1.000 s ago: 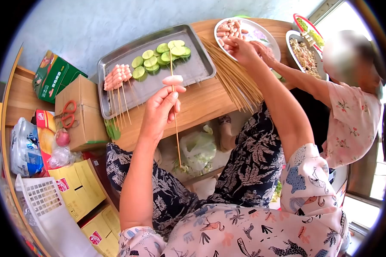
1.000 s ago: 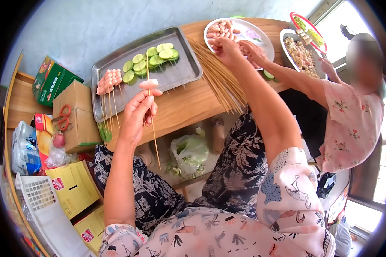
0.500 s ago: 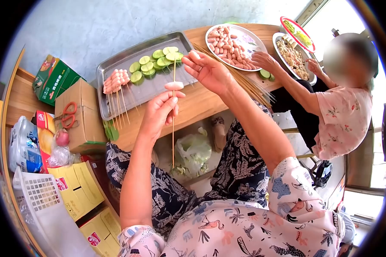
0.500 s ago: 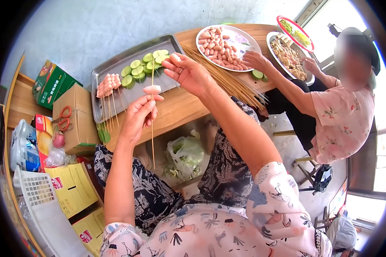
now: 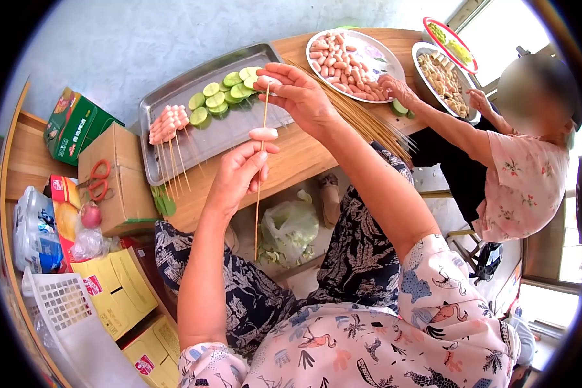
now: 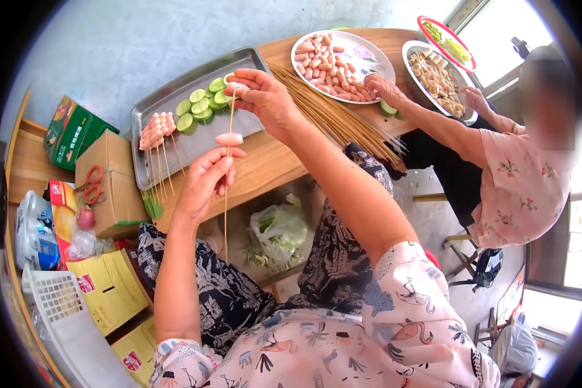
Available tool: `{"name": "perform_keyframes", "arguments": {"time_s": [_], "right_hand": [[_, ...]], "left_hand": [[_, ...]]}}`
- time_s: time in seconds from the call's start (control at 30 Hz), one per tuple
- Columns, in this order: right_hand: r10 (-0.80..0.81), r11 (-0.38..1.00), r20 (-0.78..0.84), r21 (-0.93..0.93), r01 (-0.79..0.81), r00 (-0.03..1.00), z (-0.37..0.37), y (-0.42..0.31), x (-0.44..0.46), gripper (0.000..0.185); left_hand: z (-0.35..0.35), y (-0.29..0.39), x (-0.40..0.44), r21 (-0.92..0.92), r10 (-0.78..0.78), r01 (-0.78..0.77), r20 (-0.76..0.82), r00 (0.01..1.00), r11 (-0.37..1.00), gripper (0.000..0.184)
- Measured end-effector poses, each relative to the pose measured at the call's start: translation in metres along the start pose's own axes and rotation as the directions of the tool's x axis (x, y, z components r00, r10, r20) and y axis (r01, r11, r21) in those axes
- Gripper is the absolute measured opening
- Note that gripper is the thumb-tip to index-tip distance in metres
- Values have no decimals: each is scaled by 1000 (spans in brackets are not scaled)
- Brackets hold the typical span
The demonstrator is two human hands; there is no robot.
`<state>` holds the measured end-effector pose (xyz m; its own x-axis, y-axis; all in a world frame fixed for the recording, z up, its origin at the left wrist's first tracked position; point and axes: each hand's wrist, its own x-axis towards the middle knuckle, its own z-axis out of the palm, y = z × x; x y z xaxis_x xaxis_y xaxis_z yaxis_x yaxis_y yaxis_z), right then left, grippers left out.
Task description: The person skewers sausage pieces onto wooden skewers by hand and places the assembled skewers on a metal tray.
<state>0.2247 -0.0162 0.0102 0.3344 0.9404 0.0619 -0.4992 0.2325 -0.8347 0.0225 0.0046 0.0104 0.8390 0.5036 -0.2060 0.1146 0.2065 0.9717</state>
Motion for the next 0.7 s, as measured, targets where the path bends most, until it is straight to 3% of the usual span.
{"name": "perform_keyframes", "arguments": {"time_s": [0.23,0.7], "right_hand": [[-43,999,22,-18,43,999,-4,0,-1,37],[-153,960,83,-225,168,985,-5,4,-1,39]], "left_hand": [[1,-4,-1,-10,-5,5,-22,1000,1000,27],[-1,-7,-1,1,-27,27,-17,999,1000,26]]}}
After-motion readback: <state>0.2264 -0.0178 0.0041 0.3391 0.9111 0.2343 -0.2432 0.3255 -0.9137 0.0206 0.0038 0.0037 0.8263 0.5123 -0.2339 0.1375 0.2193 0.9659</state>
